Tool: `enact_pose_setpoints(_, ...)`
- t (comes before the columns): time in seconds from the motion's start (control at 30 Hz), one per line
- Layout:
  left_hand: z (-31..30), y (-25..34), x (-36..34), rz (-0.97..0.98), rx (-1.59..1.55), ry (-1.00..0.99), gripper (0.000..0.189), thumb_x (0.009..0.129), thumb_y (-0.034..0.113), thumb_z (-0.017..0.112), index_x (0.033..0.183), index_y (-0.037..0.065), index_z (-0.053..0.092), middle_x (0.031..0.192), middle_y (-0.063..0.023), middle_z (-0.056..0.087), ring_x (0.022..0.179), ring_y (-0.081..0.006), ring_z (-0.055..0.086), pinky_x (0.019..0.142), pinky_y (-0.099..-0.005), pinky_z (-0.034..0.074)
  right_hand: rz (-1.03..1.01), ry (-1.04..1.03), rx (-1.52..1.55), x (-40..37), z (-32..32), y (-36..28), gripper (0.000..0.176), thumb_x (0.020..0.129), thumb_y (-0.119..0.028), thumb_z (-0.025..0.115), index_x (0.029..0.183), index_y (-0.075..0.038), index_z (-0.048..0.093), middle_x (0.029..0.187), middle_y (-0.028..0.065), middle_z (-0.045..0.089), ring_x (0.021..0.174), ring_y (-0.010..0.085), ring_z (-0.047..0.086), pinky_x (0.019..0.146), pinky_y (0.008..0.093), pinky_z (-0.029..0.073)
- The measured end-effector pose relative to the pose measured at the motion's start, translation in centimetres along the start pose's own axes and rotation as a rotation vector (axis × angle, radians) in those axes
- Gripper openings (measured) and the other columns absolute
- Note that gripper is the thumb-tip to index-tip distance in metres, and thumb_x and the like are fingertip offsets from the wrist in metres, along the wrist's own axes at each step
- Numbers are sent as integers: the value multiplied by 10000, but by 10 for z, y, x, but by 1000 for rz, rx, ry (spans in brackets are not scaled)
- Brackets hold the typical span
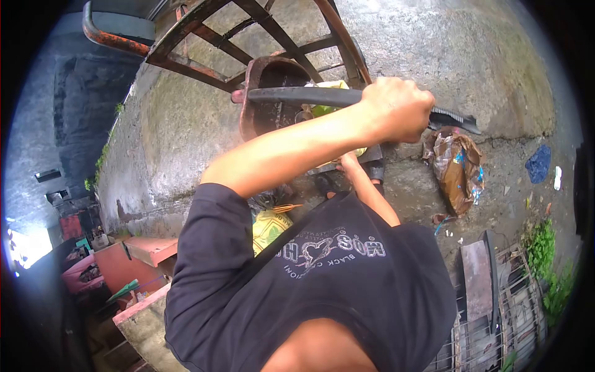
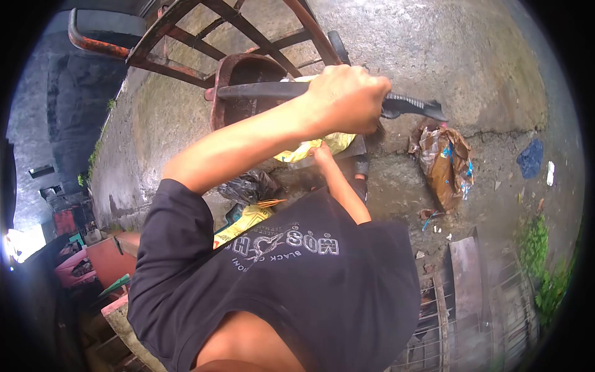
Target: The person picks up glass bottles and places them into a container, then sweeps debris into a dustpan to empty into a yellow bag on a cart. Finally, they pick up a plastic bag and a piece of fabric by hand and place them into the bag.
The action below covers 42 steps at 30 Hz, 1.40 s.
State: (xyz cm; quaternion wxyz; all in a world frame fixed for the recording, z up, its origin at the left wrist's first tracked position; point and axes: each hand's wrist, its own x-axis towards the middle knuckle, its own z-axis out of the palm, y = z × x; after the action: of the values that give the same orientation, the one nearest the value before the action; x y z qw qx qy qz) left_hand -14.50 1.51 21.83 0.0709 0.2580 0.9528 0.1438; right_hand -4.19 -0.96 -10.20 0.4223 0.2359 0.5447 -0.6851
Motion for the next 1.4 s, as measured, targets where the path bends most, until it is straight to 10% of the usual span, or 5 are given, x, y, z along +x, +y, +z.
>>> enact_pose_setpoints(0.37, -41, -47, -6, 43, -6, 359, 169, 624, 170, 631, 721, 38, 590, 626, -144, 584, 619, -304, 599, 579, -372, 483, -84, -138, -35, -10, -7, -3, 443, 683, -48, 525, 1111, -140, 457, 930, -6, 577, 803, 129, 527, 615, 304, 378)
enact_pose_setpoints(0.63, -110, -95, -117, -130, 6, 692, 286, 696, 137, 704, 559, 56, 466, 495, 35, 433, 464, -42, 386, 437, -207, 316, -11, -91, -72, 9, -12, 7, 461, 678, -48, 525, 1121, -137, 435, 916, 20, 586, 800, 147, 562, 613, 312, 385)
enact_pose_setpoints(0.83, -105, -122, -217, -327, -336, 1008, 209, 745, -52, 605, 625, 40, 460, 551, 2, 434, 475, -76, 455, 422, -208, 371, 26, -98, -99, 19, -18, 15, 828, 749, -78, 504, 1360, -45, -53, 985, 101, 555, 852, 192, 546, 636, 335, 394)
enact_pose_setpoints(1.2, -75, -150, -354, -159, -686, 1334, 92, 808, -31, 460, 774, 55, 458, 555, -17, 393, 466, -123, 395, 506, -283, 364, 34, 321, -171, -6, -21, -1, 454, 704, -111, 576, 1124, -66, 409, 950, 85, 549, 857, 196, 535, 659, 341, 417)
enact_pose_setpoints(1.4, -63, -143, -420, -200, -663, 1499, 60, 833, 53, 451, 835, 93, 495, 549, -16, 401, 470, -130, 400, 525, -292, 366, -601, 502, -517, -22, -51, -51, 338, 684, -86, 573, 1008, -22, 498, 970, 140, 576, 927, 233, 555, 829, 335, 419)
